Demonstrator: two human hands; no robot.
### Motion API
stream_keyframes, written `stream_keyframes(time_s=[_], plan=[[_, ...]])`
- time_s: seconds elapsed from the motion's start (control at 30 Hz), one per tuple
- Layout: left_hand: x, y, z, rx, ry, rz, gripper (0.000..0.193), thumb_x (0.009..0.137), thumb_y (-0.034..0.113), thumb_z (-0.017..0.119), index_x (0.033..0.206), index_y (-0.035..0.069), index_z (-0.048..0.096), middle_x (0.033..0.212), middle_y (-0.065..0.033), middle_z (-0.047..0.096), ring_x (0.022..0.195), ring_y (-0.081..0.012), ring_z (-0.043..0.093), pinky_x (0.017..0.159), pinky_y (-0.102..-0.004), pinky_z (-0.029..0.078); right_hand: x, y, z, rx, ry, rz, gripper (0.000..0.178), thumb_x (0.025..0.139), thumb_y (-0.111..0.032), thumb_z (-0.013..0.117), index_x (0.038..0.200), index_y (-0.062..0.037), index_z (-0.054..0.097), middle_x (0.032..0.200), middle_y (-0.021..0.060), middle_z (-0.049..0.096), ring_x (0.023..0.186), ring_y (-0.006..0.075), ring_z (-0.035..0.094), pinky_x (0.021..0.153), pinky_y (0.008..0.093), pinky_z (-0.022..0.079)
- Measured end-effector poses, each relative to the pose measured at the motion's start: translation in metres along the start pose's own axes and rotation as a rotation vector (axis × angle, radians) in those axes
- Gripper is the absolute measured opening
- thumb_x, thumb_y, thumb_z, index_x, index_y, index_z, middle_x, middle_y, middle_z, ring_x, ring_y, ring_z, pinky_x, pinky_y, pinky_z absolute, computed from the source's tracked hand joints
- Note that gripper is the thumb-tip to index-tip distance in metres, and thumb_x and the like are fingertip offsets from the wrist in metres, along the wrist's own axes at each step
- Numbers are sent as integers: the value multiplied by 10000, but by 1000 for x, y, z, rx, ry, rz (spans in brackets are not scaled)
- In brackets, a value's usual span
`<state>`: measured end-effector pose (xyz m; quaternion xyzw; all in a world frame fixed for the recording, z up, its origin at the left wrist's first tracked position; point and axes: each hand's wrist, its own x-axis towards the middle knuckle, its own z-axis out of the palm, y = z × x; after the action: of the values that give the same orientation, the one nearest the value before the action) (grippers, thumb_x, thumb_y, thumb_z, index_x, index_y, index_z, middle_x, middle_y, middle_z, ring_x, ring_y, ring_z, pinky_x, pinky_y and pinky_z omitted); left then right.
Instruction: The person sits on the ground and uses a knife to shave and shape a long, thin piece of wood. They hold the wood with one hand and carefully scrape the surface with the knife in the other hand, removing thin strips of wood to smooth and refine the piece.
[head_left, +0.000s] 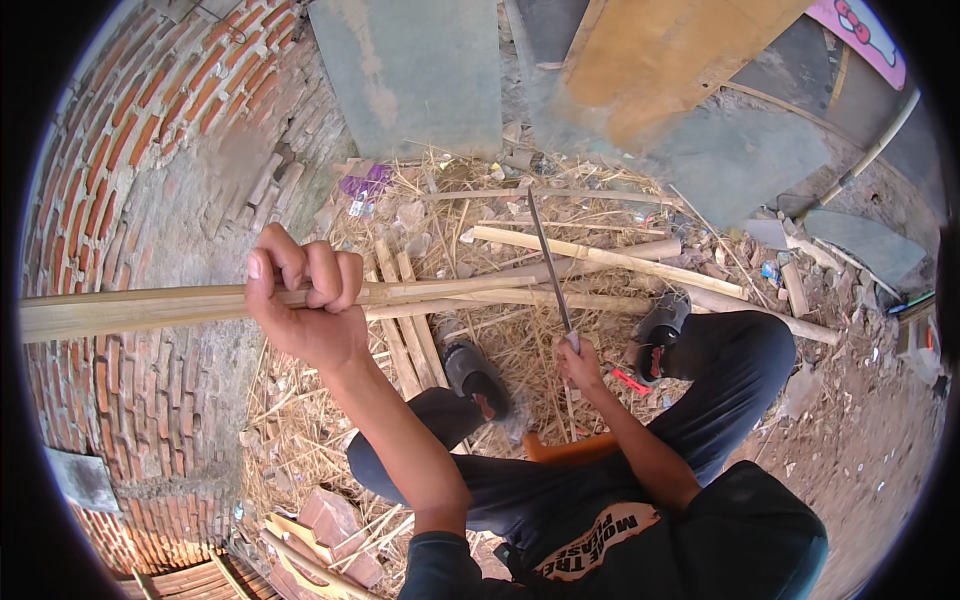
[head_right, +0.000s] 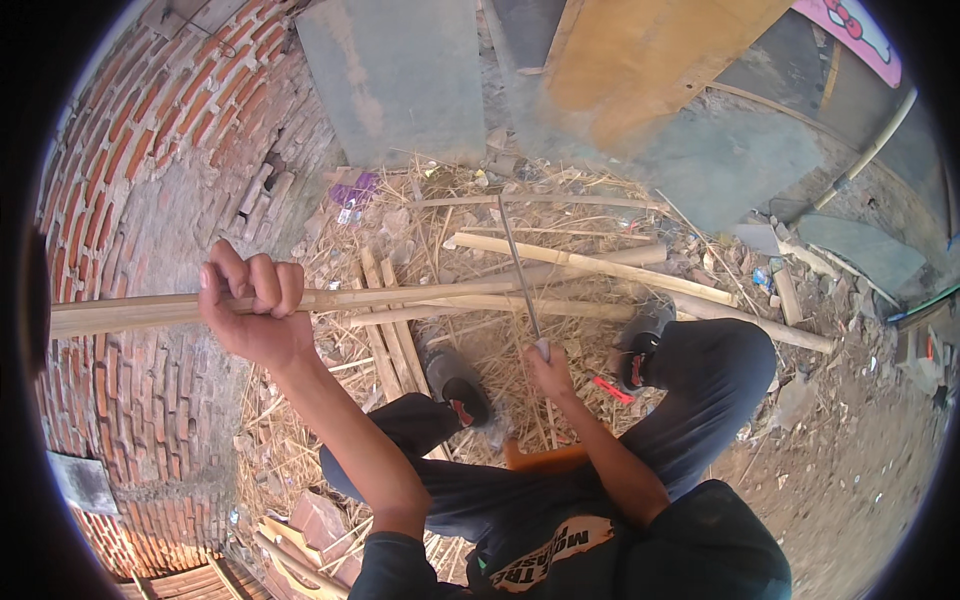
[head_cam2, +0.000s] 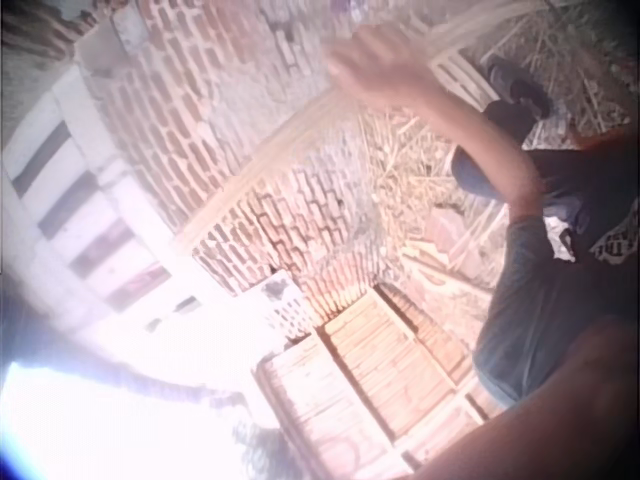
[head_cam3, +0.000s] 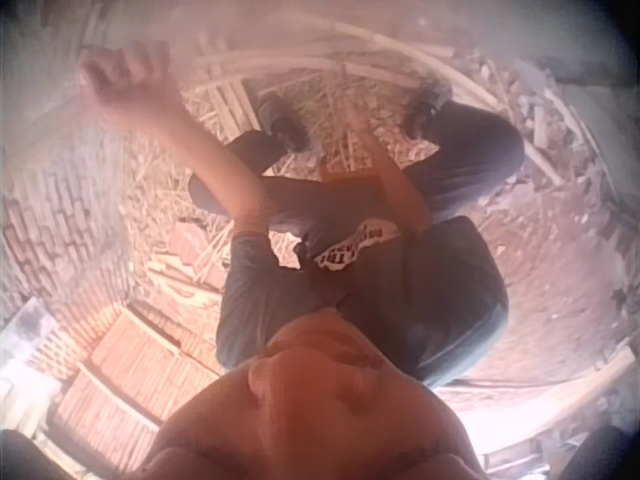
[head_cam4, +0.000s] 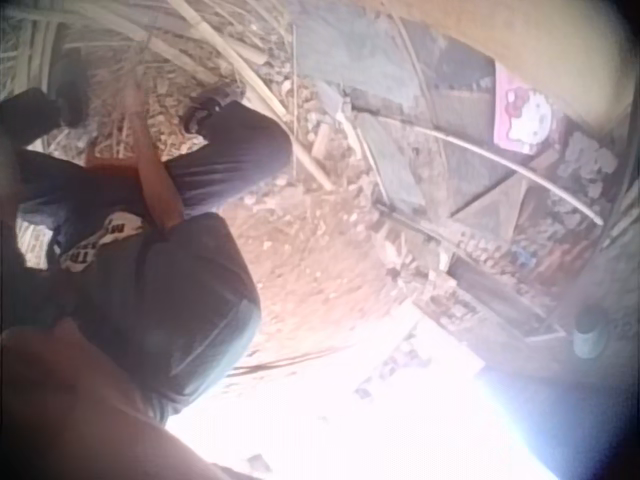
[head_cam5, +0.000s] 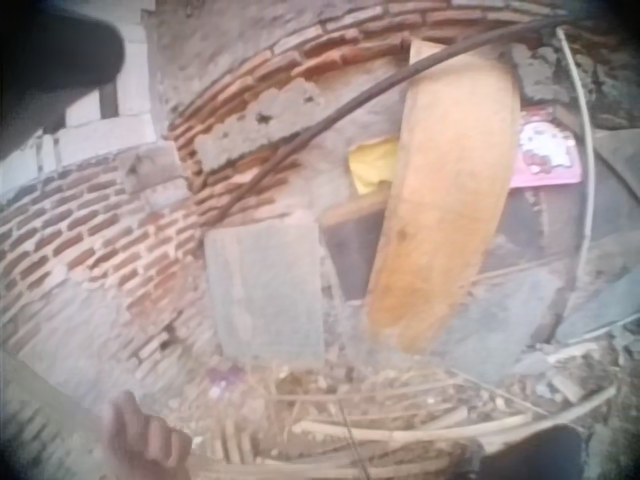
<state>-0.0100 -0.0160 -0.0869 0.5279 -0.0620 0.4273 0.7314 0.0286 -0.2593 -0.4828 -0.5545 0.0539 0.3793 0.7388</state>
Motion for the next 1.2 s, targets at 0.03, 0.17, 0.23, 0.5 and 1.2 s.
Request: stream_keyframes(time_s=[0.03, 0.17, 0.23, 0.5, 1.2], plan=[[7, -5, 7, 2, -33, -5, 443, 1080, 413, 490, 745, 171, 331, 503, 64, 235, 422, -46, 124, 387, -253, 138, 0, -7, -3, 26, 26, -7, 273, 1023, -276, 670, 856, -79, 586, 606, -38, 486, 492, 78, 472, 435, 276, 374], [25, -46, 22, 22, -85, -86, 442, 1068, 409, 495, 737, 172, 323, 528, 63, 224, 445, -56, 127, 418, -263, 130, 5, -14, -21, 88, 140, -23, 293, 1015, -302, 686, 856, -102, 543, 592, -52, 450, 447, 61, 401, 401, 262, 318], [24, -68, 26, 12, -90, -143, 442, 1068, 385, 498, 728, 167, 318, 569, 68, 212, 470, -56, 148, 439, -256, 142, 5, -19, -26, 114, 171, -21, 303, 1011, -307, 691, 848, -104, 535, 591, -48, 452, 437, 62, 394, 394, 264, 310], [10, -93, 27, 21, -69, -211, 446, 1037, 425, 528, 736, 173, 318, 525, 60, 208, 462, -71, 106, 454, -277, 119, -4, -27, -31, 167, 214, -36, 307, 1002, -300, 698, 842, -93, 538, 584, -40, 453, 431, 66, 400, 390, 264, 306], [-5, -68, 34, -34, -133, -203, 428, 1032, 397, 526, 727, 169, 329, 512, 54, 251, 442, -65, 131, 429, -267, 141, 1, -10, -31, 44, 146, 4, 380, 997, -326, 721, 778, -98, 511, 584, -30, 478, 420, 74, 440, 374, 269, 321]])
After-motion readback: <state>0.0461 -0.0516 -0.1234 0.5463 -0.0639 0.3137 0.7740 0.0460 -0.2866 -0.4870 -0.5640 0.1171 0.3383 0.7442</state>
